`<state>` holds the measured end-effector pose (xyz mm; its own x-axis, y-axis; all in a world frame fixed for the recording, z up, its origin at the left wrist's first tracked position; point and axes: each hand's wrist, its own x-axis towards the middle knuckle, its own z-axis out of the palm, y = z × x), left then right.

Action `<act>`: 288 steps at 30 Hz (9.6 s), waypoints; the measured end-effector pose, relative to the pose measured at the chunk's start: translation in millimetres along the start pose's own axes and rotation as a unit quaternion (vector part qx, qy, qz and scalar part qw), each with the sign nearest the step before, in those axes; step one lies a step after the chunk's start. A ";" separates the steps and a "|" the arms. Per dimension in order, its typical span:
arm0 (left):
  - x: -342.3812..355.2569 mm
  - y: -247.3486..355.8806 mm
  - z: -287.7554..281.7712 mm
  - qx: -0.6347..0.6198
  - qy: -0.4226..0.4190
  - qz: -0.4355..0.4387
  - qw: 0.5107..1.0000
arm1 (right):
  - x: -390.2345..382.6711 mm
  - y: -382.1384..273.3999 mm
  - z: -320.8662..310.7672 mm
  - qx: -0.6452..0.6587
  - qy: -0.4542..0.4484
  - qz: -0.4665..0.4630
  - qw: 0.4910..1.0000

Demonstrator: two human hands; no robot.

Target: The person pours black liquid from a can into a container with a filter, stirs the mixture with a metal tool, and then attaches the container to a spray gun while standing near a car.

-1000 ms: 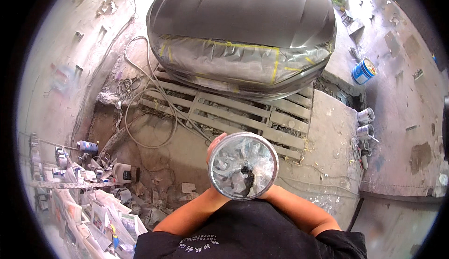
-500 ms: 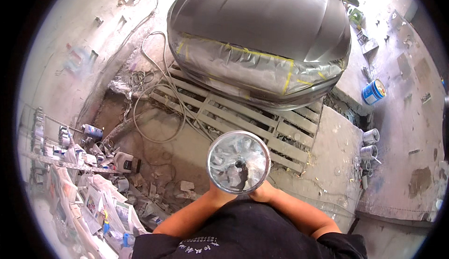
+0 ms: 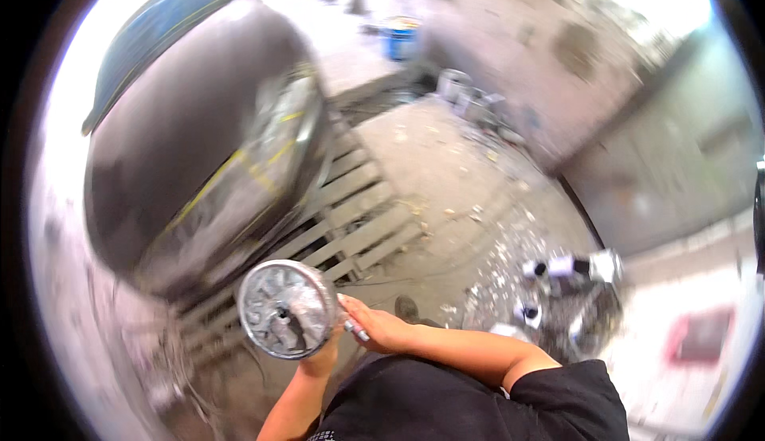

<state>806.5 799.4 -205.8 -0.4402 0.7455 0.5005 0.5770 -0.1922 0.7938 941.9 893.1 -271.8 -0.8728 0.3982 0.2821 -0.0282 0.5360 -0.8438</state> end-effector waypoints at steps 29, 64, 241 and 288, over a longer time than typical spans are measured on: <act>55.0 43.8 107.6 -0.386 -0.693 0.142 0.592 | -59.0 -126.8 110.4 -0.117 0.607 0.465 0.634; -83.8 113.8 131.9 -0.165 -0.768 0.114 0.609 | -537.5 -397.9 339.0 -0.154 0.713 0.676 -0.105; 44.6 53.8 188.9 -0.449 -0.634 0.270 0.569 | -34.0 -270.7 -56.1 -0.494 0.507 0.427 0.563; 46.9 54.8 178.2 -0.451 -0.635 0.282 0.560 | -24.3 -272.6 -40.9 -0.466 0.523 0.443 0.559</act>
<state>940.0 937.6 -200.3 0.8121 0.1465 0.5648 -0.4562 -0.4442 0.7711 990.6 767.7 -30.0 0.4338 0.7709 0.4663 0.8814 -0.2558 -0.3970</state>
